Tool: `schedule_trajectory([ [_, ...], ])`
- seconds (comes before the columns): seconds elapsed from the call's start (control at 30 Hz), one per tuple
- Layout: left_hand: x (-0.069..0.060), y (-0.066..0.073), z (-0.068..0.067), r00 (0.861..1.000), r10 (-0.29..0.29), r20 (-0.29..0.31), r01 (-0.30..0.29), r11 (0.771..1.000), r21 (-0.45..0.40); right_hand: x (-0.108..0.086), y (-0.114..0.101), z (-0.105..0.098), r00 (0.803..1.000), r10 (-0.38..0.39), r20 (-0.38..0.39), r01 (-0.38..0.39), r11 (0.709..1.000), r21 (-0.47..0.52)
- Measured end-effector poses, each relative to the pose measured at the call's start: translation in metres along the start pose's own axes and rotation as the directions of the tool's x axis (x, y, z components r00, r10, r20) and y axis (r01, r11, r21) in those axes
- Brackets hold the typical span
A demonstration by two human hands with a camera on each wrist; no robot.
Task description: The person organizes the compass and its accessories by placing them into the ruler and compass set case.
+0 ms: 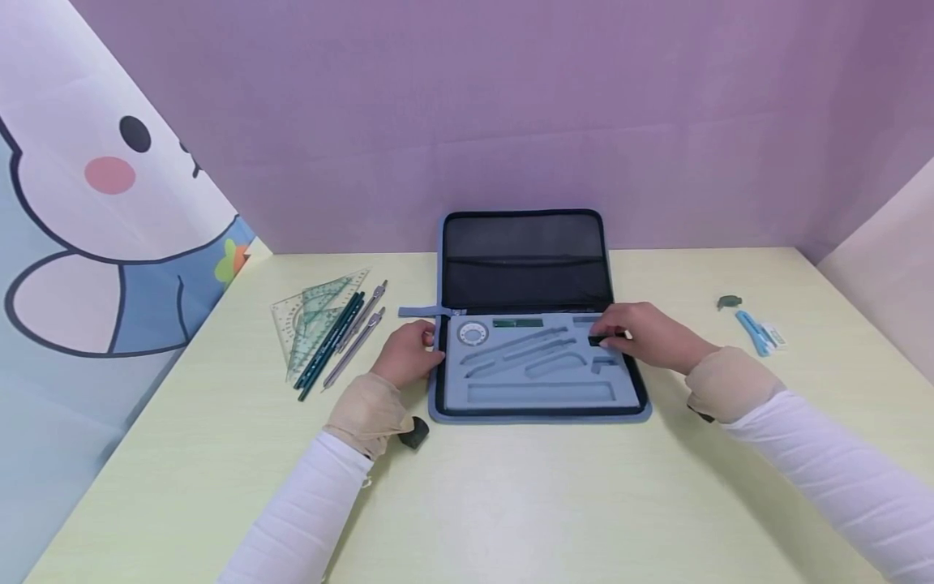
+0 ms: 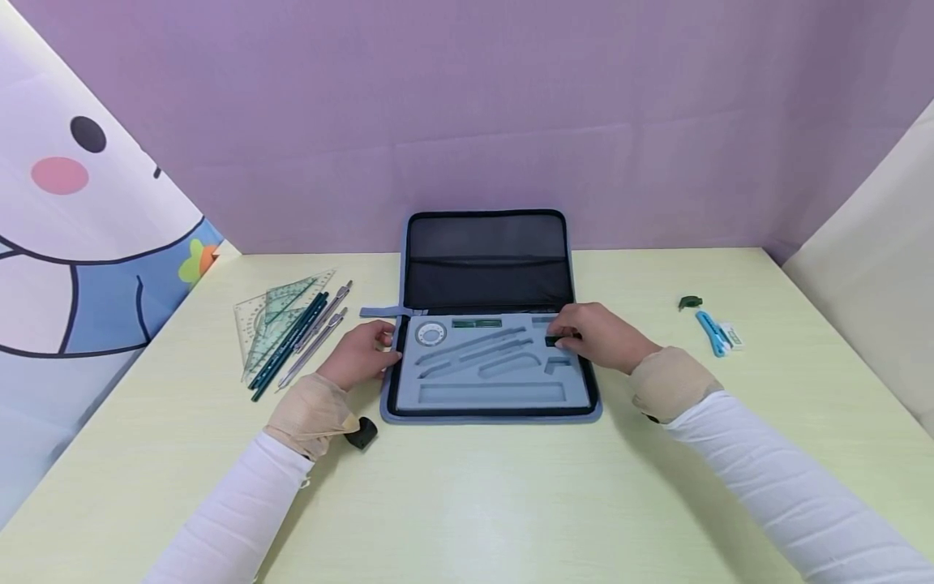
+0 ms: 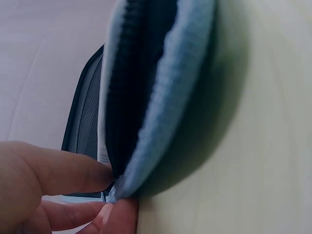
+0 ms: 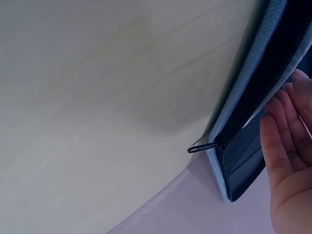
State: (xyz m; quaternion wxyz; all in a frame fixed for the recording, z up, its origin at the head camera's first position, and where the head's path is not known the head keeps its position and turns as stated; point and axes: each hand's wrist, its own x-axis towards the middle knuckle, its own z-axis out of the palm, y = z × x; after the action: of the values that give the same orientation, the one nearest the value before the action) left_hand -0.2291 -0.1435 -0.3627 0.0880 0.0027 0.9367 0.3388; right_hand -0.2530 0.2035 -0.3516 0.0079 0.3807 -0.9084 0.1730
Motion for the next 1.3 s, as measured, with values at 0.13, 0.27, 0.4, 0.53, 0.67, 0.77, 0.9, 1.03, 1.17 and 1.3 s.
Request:
schedule_trajectory([
  [0.13,-0.001,0.001,0.0,1.0,0.003,-0.002,-0.003,1.0,-0.001,-0.003,0.002,-0.003,1.0,0.02,-0.007,-0.02,1.0,-0.003],
  [0.27,0.0,0.0,0.0,1.0,0.01,-0.003,-0.01,1.0,0.0,-0.008,0.006,-0.008,0.998,0.065,-0.014,-0.065,0.998,-0.005],
  [0.4,0.001,0.0,0.0,1.0,0.006,-0.003,-0.006,1.0,0.002,-0.015,0.013,-0.012,0.995,0.094,-0.032,-0.094,0.995,-0.013],
  [0.53,0.0,0.0,0.0,1.0,-0.005,0.002,0.005,1.0,0.001,-0.024,0.022,-0.015,0.992,0.113,-0.059,-0.114,0.993,-0.02],
  [0.67,-0.001,0.0,-0.001,1.0,0.001,0.002,-0.001,1.0,-0.001,-0.032,0.035,-0.018,0.985,0.152,-0.076,-0.155,0.988,-0.03],
  [0.77,-0.001,0.0,-0.001,1.0,0.009,0.0,-0.009,1.0,0.003,-0.038,0.046,-0.022,0.981,0.174,-0.086,-0.179,0.983,-0.045],
  [0.9,-0.001,0.0,-0.001,1.0,0.008,-0.001,-0.008,1.0,0.002,-0.046,0.059,-0.027,0.974,0.215,-0.077,-0.219,0.974,-0.055],
  [1.03,-0.002,0.0,0.0,1.0,-0.001,0.002,0.001,1.0,-0.004,-0.054,0.072,-0.032,0.959,0.275,-0.065,-0.279,0.959,-0.055],
  [1.17,-0.001,-0.001,0.0,1.0,0.014,0.0,-0.014,1.0,0.0,-0.062,0.086,-0.039,0.941,0.332,-0.069,-0.336,0.939,-0.067],
  [1.3,-0.001,-0.001,0.001,1.0,0.018,0.004,-0.018,1.0,-0.003,-0.068,0.096,-0.045,0.921,0.386,-0.061,-0.39,0.918,-0.074],
])
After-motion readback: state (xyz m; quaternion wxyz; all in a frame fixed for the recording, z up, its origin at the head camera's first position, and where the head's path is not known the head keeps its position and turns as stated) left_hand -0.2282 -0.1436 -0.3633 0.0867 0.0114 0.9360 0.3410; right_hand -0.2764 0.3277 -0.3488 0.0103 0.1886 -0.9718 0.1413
